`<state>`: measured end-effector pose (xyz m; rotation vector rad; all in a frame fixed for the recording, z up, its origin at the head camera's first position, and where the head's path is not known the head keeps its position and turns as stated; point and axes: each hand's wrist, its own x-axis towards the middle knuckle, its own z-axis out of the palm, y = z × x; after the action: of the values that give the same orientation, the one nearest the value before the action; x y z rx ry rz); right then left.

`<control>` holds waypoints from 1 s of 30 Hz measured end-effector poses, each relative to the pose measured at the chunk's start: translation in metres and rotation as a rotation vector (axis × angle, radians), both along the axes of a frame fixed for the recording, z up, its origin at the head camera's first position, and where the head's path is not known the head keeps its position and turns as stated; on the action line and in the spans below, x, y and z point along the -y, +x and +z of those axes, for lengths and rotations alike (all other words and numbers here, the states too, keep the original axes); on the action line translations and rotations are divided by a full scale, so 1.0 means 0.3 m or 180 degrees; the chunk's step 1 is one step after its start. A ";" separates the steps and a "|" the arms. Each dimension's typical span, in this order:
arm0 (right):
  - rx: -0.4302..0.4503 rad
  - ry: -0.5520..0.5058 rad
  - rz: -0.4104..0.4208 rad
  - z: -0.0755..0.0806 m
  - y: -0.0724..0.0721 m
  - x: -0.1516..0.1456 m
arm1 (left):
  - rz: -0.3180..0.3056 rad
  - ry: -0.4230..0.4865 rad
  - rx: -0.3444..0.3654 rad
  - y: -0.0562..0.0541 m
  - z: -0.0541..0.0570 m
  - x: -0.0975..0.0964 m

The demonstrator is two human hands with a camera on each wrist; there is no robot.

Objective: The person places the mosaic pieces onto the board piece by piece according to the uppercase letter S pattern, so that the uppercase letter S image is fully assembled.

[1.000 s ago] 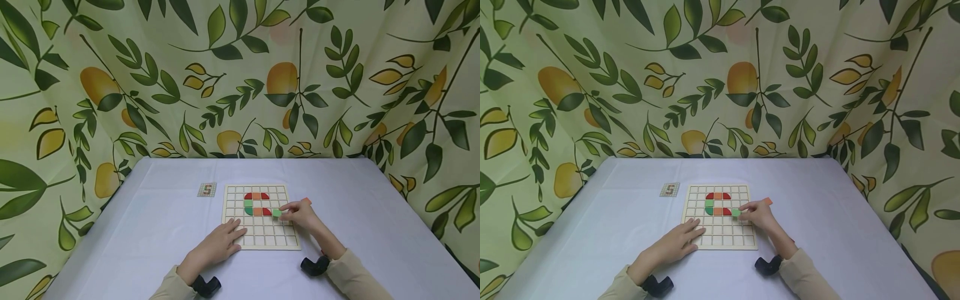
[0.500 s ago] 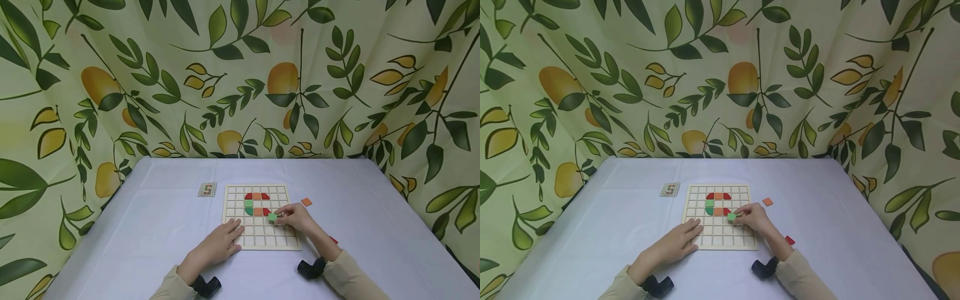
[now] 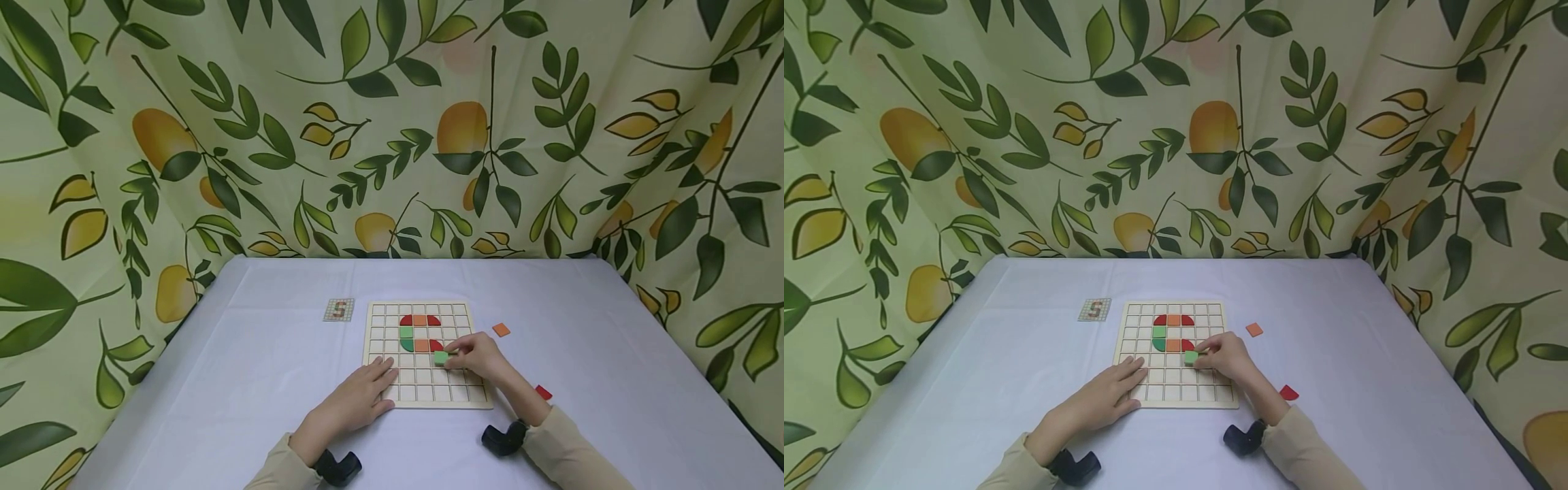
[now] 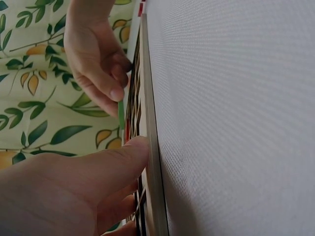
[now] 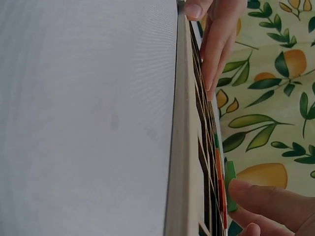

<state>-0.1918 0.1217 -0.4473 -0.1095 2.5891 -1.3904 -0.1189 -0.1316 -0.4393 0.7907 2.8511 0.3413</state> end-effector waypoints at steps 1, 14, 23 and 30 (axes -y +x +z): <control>-0.0008 0.0017 -0.0011 -0.001 0.000 0.002 | 0.0000 0.0001 0.0000 0.000 0.000 0.000; -0.0036 0.0138 -0.0007 -0.006 -0.006 0.017 | -0.0015 -0.0010 -0.0027 -0.003 -0.005 0.002; -0.0005 0.0212 -0.0059 -0.008 -0.007 0.022 | -0.0032 -0.0008 -0.0028 -0.005 -0.006 0.002; 0.0033 0.0223 -0.0051 -0.007 -0.009 0.024 | -0.0033 -0.0008 -0.0040 -0.007 -0.010 0.005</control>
<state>-0.1946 0.1145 -0.4495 -0.0709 2.6324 -1.3001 -0.1210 -0.1329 -0.4424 0.8096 2.8576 0.3326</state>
